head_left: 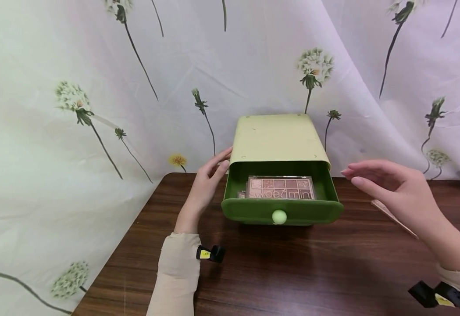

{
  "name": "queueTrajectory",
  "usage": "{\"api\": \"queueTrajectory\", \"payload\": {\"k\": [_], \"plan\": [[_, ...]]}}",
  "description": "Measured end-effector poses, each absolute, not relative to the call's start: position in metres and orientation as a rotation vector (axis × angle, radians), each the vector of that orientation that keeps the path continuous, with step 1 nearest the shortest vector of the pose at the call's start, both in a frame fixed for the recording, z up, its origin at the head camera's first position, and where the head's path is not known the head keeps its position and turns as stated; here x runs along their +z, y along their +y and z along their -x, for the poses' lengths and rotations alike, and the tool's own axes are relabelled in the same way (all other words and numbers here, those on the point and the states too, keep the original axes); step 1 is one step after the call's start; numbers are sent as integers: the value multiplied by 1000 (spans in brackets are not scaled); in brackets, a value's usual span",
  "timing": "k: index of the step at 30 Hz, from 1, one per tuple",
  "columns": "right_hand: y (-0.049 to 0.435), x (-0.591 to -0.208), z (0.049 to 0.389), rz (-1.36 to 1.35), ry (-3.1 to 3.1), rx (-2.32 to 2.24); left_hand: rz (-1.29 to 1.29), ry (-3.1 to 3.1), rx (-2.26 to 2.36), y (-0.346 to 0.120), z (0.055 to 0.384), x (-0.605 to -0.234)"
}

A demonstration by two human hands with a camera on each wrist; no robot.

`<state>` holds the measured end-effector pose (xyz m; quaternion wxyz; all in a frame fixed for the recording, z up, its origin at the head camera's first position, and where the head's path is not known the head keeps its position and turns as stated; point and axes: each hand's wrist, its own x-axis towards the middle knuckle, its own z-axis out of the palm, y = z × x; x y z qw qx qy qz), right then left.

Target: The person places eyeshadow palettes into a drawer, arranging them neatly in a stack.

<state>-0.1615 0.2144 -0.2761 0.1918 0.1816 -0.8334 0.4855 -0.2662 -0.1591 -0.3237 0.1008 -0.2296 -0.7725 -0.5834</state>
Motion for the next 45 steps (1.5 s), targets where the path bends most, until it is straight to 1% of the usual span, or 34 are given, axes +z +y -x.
{"api": "queueTrajectory", "payload": {"k": [6, 19, 24, 36, 45], "plan": [[232, -285, 159, -513, -2315, 1317, 679, -2288, -1719, -159, 267, -326], [280, -312, 156, -293, -2416, 1255, 683, -2289, -1721, -159, 267, -325], [293, -323, 159, -290, -2392, 1265, 677, -2294, -1716, -159, 266, -325], [322, -348, 173, -267, -2379, 1250, 678, -2301, -1708, -158, 268, -324], [347, -362, 184, -140, -2490, 1240, 680, -2297, -1711, -159, 267, -324]]}}
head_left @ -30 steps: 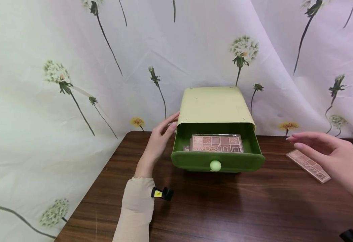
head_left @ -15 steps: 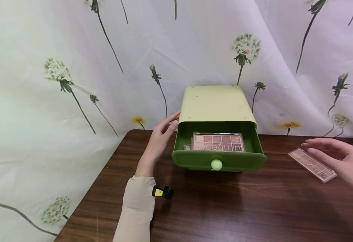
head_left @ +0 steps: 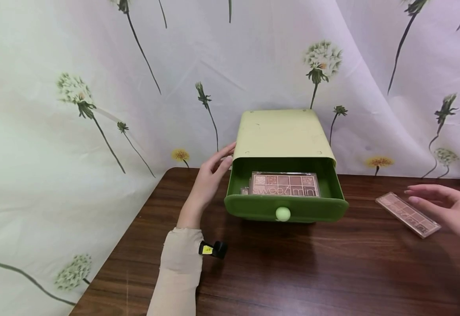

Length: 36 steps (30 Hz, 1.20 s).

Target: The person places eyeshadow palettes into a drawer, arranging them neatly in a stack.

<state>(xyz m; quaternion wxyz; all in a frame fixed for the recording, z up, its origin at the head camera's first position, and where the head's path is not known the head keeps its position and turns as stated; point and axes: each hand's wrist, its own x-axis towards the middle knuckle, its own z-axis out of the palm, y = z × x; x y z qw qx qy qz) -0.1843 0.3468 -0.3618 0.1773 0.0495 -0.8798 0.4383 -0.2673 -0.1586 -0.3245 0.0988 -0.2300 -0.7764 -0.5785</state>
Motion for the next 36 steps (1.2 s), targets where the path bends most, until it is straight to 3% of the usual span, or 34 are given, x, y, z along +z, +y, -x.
{"api": "queueTrajectory", "payload": {"k": [24, 36], "plan": [[388, -393, 212, 42, -2854, 896, 682, -2285, -1715, -158, 267, -325], [396, -404, 219, -73, -2948, 1047, 682, -2282, -1726, -158, 268, -325]]}}
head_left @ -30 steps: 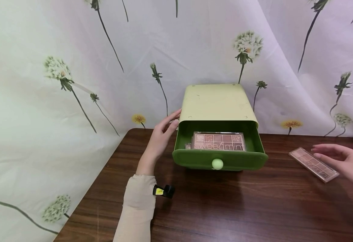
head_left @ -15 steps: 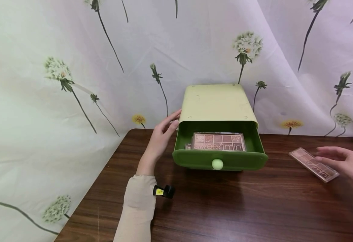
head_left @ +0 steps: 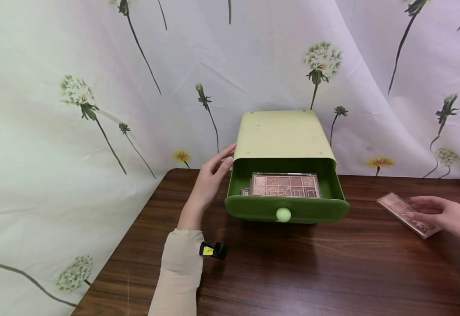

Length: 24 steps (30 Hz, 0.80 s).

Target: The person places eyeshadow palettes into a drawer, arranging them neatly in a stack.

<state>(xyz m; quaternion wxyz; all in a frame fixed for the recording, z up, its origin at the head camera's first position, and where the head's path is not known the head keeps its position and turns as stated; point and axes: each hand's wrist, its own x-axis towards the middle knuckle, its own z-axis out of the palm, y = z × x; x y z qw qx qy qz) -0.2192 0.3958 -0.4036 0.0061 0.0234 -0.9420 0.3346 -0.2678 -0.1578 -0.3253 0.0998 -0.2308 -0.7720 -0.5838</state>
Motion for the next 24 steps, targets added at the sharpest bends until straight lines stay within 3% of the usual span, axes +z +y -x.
{"api": "queueTrajectory", "payload": {"k": [24], "plan": [[387, -407, 232, -17, -3157, 895, 679, -2280, -1717, -157, 266, -324]]}}
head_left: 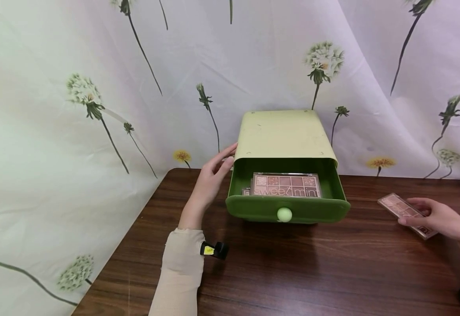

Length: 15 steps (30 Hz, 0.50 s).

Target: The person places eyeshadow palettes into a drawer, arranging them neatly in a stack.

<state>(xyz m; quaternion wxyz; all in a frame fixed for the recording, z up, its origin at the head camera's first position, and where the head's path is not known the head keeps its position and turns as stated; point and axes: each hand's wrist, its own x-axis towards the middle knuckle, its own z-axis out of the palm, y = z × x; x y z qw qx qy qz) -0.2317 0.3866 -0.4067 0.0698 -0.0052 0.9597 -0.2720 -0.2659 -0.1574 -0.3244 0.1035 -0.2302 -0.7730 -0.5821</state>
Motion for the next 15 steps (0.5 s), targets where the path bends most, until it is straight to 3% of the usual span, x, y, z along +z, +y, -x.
{"api": "queueTrajectory", "payload": {"k": [15], "plan": [[386, -403, 232, 61, 2941, -670, 681, -2287, -1700, -158, 267, -325]]}}
